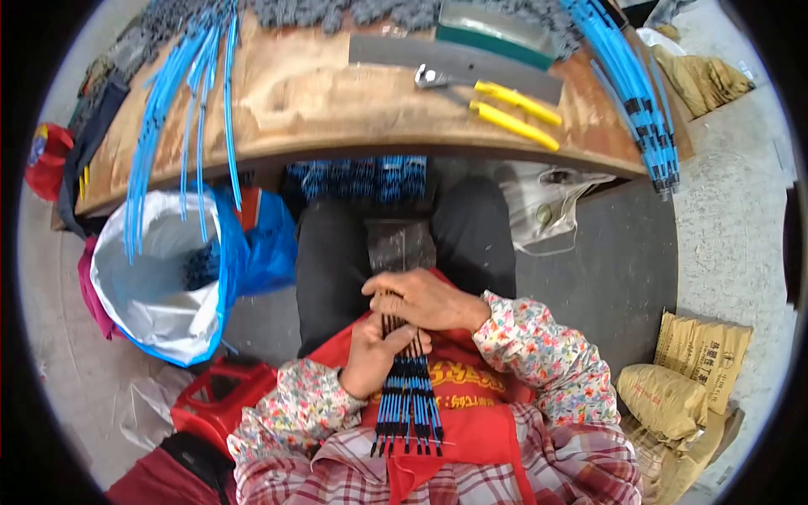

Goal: Assemble blue wires into black plastic connectors and use pliers to secure them.

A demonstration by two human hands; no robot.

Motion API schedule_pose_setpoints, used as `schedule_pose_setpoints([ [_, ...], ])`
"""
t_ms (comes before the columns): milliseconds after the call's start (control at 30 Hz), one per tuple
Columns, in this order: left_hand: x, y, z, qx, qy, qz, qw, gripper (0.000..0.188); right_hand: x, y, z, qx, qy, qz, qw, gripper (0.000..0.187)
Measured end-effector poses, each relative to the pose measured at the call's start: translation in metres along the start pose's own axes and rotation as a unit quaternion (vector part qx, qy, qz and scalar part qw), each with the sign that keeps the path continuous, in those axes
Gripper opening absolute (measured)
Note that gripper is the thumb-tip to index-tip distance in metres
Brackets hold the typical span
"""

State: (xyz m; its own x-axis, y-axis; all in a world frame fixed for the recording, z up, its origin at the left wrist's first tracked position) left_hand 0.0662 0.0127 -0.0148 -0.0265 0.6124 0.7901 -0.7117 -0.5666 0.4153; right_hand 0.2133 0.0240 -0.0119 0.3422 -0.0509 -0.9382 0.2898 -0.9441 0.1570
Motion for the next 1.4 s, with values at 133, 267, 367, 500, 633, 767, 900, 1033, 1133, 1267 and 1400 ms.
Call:
schedule_pose_setpoints([
  [133, -0.002, 0.004, -0.002, 0.019, 0.033, -0.014, 0.999, 0.015, -0.019, 0.002, -0.019, -0.005, -0.019, 0.018, 1.0, 0.032],
  [267, -0.006, 0.002, -0.003, 0.024, 0.062, -0.015, 0.998, 0.015, -0.056, -0.003, -0.09, 0.188, -0.033, -0.073, 0.979, 0.03],
  [367, -0.004, 0.003, -0.008, 0.028, 0.071, -0.008, 0.997, 0.015, -0.095, -0.012, -0.155, 0.313, -0.009, -0.11, 0.943, 0.025],
  [500, 0.0, 0.001, -0.001, 0.025, 0.078, -0.018, 0.996, 0.014, -0.101, -0.033, -0.251, 0.433, 0.21, -0.104, 0.87, 0.017],
  [633, 0.002, 0.001, 0.0, 0.029, 0.085, -0.026, 0.996, 0.014, -0.071, -0.057, -0.308, 0.406, 0.407, -0.048, 0.817, 0.015],
  [767, 0.001, 0.002, 0.0, 0.036, 0.091, -0.021, 0.995, 0.014, -0.05, -0.082, -0.321, 0.361, 0.484, 0.062, 0.795, 0.016],
  [900, -0.002, 0.002, -0.004, 0.041, 0.089, -0.019, 0.995, 0.014, -0.048, -0.088, -0.322, 0.353, 0.502, 0.112, 0.781, 0.017],
  [1033, -0.001, 0.002, -0.004, 0.033, 0.088, -0.013, 0.995, 0.014, -0.055, -0.074, -0.324, 0.349, 0.529, 0.081, 0.769, 0.015],
  [1133, -0.001, 0.003, -0.003, 0.038, 0.09, -0.009, 0.995, 0.014, -0.048, -0.068, -0.325, 0.336, 0.502, 0.044, 0.796, 0.013],
  [1267, -0.001, 0.002, -0.002, 0.035, 0.102, -0.024, 0.994, 0.014, -0.046, -0.069, -0.335, 0.312, 0.437, 0.011, 0.844, 0.011],
  [1400, 0.001, 0.001, -0.001, 0.04, 0.096, -0.02, 0.994, 0.014, -0.049, -0.069, -0.335, 0.312, 0.448, 0.025, 0.837, 0.011],
])
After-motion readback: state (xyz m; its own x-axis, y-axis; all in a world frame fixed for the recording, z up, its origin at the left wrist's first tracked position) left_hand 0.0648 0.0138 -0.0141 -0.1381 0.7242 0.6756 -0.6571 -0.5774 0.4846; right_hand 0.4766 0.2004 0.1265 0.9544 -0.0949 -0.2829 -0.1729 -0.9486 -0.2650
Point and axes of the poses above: each hand's wrist, its own y-axis away from the middle knuckle, its own z-axis out of the palm, x = y × z, the point moved 2 cm from there along -y, towards the middle knuckle, and after that the axes turned 3 degrees about z, right-handed, at the moved point
